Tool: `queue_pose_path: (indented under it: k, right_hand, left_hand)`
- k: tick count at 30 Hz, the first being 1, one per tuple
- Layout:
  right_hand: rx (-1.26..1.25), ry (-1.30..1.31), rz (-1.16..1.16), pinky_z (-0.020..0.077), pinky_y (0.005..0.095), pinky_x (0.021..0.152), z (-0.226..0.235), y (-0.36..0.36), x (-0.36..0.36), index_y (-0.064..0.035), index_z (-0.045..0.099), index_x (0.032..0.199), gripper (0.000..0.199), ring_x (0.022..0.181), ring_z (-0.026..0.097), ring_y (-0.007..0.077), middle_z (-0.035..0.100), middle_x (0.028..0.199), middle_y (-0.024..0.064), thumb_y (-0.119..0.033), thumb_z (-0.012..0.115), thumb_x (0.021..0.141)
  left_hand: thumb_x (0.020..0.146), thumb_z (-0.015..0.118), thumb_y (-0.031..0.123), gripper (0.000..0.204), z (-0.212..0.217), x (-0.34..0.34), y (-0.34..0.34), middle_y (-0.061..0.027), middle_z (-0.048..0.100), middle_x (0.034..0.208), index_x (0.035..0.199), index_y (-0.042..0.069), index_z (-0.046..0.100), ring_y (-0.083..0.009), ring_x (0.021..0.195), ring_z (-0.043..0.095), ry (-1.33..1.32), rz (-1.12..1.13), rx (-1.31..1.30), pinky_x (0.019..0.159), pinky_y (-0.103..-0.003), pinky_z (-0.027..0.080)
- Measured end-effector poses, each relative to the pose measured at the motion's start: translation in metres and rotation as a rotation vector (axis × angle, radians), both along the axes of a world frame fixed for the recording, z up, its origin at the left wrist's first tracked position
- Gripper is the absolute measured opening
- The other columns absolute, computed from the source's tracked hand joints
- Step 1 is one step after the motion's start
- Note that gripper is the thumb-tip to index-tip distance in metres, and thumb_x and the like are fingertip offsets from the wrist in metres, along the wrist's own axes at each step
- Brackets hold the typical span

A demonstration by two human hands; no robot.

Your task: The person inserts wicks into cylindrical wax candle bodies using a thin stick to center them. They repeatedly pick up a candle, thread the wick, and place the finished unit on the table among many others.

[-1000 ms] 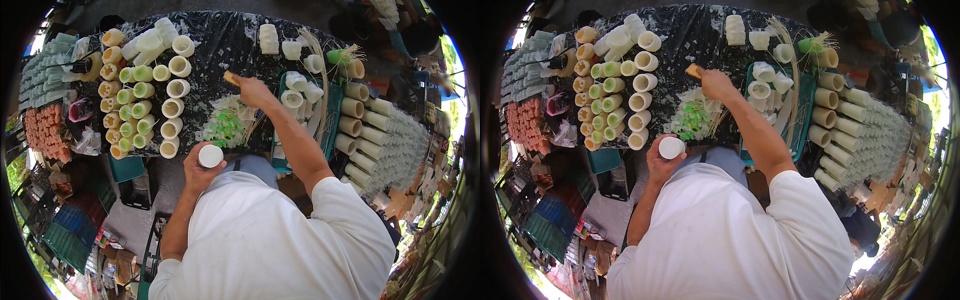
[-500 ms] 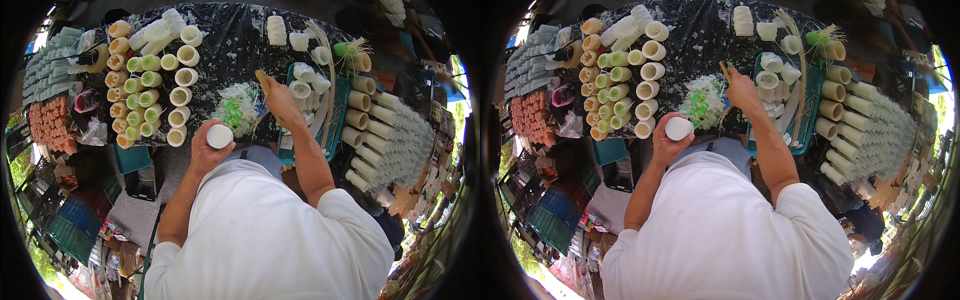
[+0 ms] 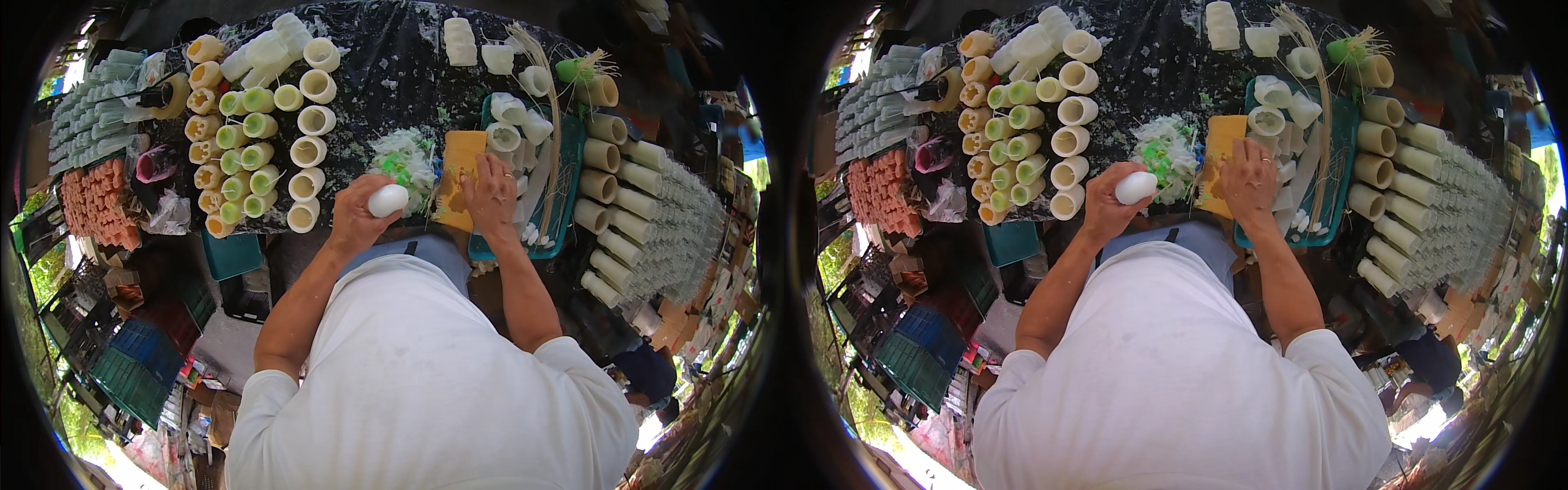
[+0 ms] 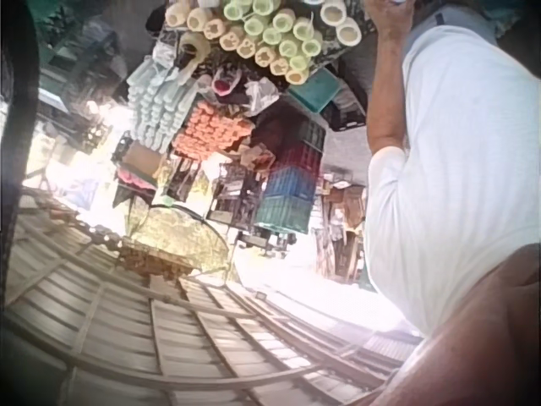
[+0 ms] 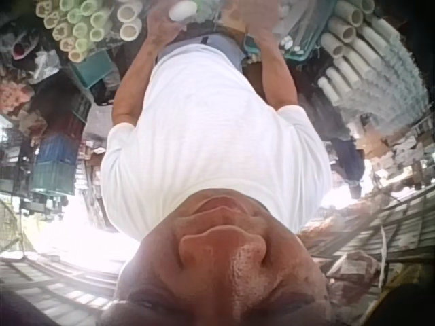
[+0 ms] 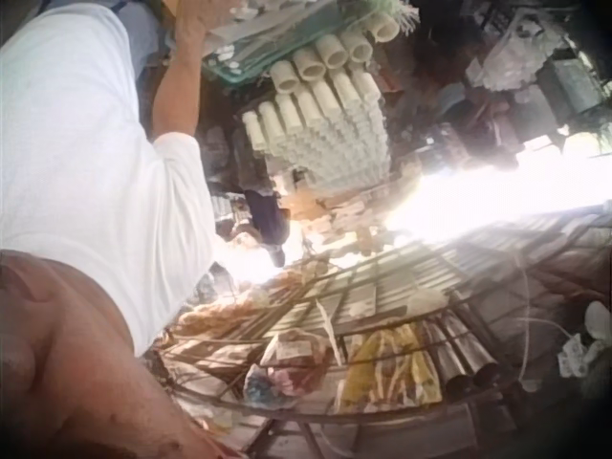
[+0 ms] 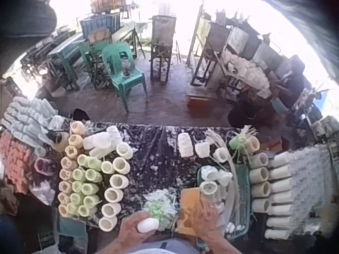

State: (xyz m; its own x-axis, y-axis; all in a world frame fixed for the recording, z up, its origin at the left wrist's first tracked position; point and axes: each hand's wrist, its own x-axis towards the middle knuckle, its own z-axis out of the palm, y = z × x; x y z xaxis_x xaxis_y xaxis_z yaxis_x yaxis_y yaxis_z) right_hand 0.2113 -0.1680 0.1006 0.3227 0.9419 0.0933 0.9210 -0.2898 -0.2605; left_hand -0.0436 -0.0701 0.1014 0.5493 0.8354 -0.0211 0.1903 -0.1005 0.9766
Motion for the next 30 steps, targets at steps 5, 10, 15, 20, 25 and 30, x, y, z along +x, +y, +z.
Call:
queue_pose_path:
  k: [5,10,15,20,25,30]
  right_hand:
    - [0.079,0.906,0.073,0.0512,0.0431,0.095,0.04,0.012,-0.049,-0.0035,0.076,0.114,0.031,0.105,0.065,0.0341,0.071,0.12,0.0137,-0.018,0.081,0.087]
    - [0.195,1.049,0.284,0.0541,0.0405,0.086,-0.001,0.01,-0.082,-0.0062,0.079,0.109,0.021,0.094,0.065,0.0276,0.076,0.105,0.0108,-0.016,0.08,0.091]
    - [-0.182,1.214,-0.235,0.0547,0.0425,0.077,-0.051,0.006,-0.083,-0.007,0.08,0.098,0.011,0.086,0.067,0.0311,0.075,0.091,0.0116,-0.015,0.076,0.091]
    - [0.041,0.508,-0.017,0.0547,0.0459,0.079,-0.1,0.069,-0.068,-0.0059,0.076,0.092,0.016,0.092,0.068,0.0353,0.069,0.09,0.0133,-0.021,0.073,0.09]
    - [-0.173,0.311,0.018,0.0542,0.0473,0.083,-0.138,0.107,-0.082,-0.0073,0.078,0.096,0.027,0.097,0.067,0.0345,0.069,0.092,0.015,-0.032,0.075,0.087]
    - [-0.144,0.911,-0.168,0.0528,0.0359,0.075,-0.086,0.103,-0.061,-0.0069,0.081,0.104,0.025,0.084,0.067,0.0195,0.074,0.095,0.0087,-0.028,0.079,0.091]
  left_hand:
    - [0.074,0.087,0.007,0.021,-0.001,0.007,0.003,-0.0118,0.075,0.09,0.092,0.003,0.077,-0.0266,0.08,0.072,0.121,-0.031,-0.021,0.073,-0.036,0.057]
    - [0.078,0.084,0.01,0.021,-0.001,-0.003,-0.01,-0.0138,0.073,0.085,0.097,0.005,0.078,-0.0278,0.071,0.068,0.271,-0.169,-0.084,0.065,-0.038,0.054]
    - [0.076,0.085,0.008,0.021,-0.015,-0.021,-0.029,-0.0123,0.074,0.085,0.095,0.004,0.076,-0.024,0.074,0.07,0.32,-0.085,-0.163,0.069,-0.036,0.055]
    - [0.074,0.089,0.01,0.03,0.003,-0.031,-0.029,-0.0123,0.077,0.093,0.1,0.002,0.075,-0.0227,0.081,0.074,0.359,-0.001,-0.187,0.077,-0.035,0.058]
    - [0.072,0.091,0.015,0.046,0.013,-0.039,-0.026,-0.0122,0.075,0.097,0.112,0.003,0.07,-0.0221,0.085,0.073,0.352,0.045,-0.18,0.081,-0.035,0.058]
    - [0.073,0.091,0.014,0.054,0.021,-0.044,-0.022,-0.0101,0.073,0.098,0.119,0.004,0.066,-0.0178,0.089,0.071,0.251,0.093,-0.206,0.082,-0.033,0.058]
